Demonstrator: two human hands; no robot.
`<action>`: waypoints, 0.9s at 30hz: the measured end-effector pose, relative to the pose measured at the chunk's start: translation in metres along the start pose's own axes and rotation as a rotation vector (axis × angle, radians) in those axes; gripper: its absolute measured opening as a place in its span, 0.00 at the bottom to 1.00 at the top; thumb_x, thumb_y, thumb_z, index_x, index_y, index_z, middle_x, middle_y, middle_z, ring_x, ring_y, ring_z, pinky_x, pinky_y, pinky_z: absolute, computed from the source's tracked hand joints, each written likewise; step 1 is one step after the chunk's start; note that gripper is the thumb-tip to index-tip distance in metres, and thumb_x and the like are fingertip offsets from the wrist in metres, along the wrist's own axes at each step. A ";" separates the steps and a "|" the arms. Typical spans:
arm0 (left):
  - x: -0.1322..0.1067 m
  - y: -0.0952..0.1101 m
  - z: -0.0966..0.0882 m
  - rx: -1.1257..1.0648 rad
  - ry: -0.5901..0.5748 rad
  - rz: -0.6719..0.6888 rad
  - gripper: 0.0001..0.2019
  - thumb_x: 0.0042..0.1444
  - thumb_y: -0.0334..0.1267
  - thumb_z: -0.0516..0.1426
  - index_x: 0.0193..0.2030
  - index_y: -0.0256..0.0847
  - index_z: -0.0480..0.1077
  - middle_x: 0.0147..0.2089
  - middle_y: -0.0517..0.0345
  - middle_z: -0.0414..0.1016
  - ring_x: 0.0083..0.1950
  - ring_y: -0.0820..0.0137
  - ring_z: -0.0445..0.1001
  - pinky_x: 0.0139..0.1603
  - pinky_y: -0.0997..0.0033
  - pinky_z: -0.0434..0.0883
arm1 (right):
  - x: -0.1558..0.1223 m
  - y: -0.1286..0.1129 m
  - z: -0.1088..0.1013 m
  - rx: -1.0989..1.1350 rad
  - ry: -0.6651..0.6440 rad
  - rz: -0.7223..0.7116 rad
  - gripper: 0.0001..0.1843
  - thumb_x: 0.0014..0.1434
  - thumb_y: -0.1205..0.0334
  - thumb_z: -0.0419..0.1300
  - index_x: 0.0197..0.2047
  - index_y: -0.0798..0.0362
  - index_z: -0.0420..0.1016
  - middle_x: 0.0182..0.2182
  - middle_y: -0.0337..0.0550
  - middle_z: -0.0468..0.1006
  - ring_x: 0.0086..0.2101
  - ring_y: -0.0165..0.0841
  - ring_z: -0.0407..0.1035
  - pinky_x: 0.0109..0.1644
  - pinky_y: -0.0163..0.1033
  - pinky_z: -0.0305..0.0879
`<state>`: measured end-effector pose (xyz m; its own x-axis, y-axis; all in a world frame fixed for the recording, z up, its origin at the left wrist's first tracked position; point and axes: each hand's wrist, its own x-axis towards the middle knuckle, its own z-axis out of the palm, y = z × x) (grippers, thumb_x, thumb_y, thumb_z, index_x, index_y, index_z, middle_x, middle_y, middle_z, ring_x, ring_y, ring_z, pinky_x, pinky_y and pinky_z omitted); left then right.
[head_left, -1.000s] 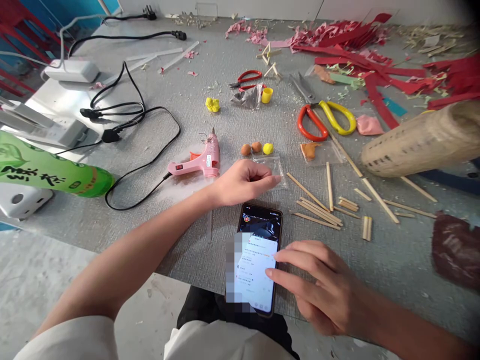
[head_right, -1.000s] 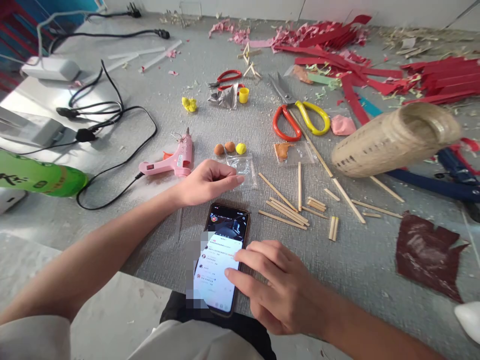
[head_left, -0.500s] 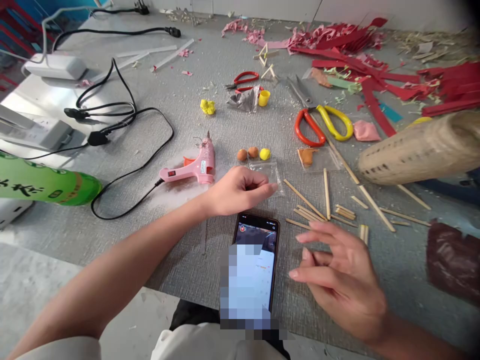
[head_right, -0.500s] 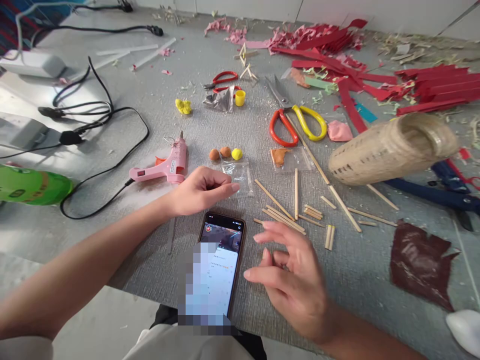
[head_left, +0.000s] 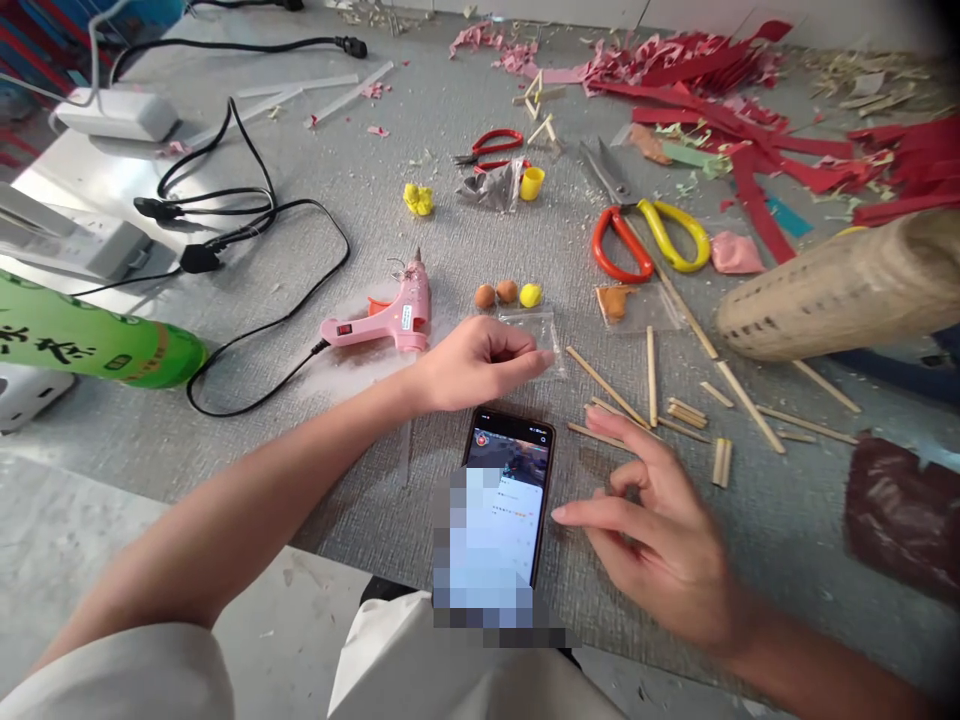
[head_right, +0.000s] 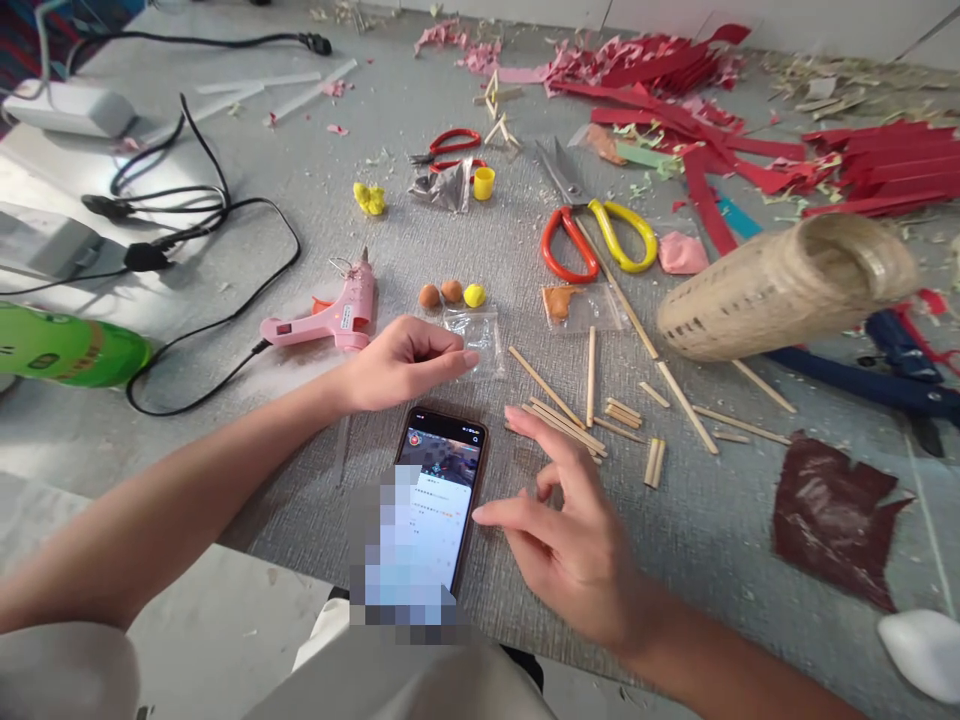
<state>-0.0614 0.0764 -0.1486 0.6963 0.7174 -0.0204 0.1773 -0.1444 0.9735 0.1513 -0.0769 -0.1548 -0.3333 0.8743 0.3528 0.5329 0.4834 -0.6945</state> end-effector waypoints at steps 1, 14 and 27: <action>0.000 0.000 0.000 0.007 0.001 0.004 0.24 0.66 0.41 0.54 0.21 0.41 0.49 0.23 0.68 0.45 0.25 0.83 0.44 0.26 0.74 0.45 | 0.001 0.000 0.000 -0.035 -0.014 -0.027 0.21 0.59 0.82 0.57 0.40 0.47 0.82 0.70 0.45 0.60 0.58 0.41 0.67 0.39 0.40 0.69; 0.002 0.002 0.001 0.015 -0.003 0.009 0.24 0.66 0.38 0.53 0.21 0.41 0.48 0.23 0.70 0.44 0.25 0.84 0.44 0.27 0.74 0.45 | -0.001 0.001 -0.001 -0.272 -0.126 -0.229 0.25 0.61 0.78 0.52 0.55 0.50 0.78 0.69 0.51 0.61 0.67 0.47 0.57 0.67 0.58 0.58; 0.003 0.002 0.001 0.033 0.009 0.014 0.23 0.67 0.37 0.53 0.21 0.40 0.48 0.22 0.69 0.44 0.25 0.85 0.45 0.27 0.75 0.45 | -0.004 0.004 0.000 -0.301 -0.122 -0.256 0.23 0.62 0.78 0.51 0.55 0.56 0.76 0.66 0.52 0.65 0.66 0.48 0.58 0.67 0.56 0.55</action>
<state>-0.0586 0.0776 -0.1471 0.6926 0.7213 -0.0047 0.1905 -0.1766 0.9657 0.1544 -0.0788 -0.1589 -0.5643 0.7216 0.4011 0.6188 0.6913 -0.3732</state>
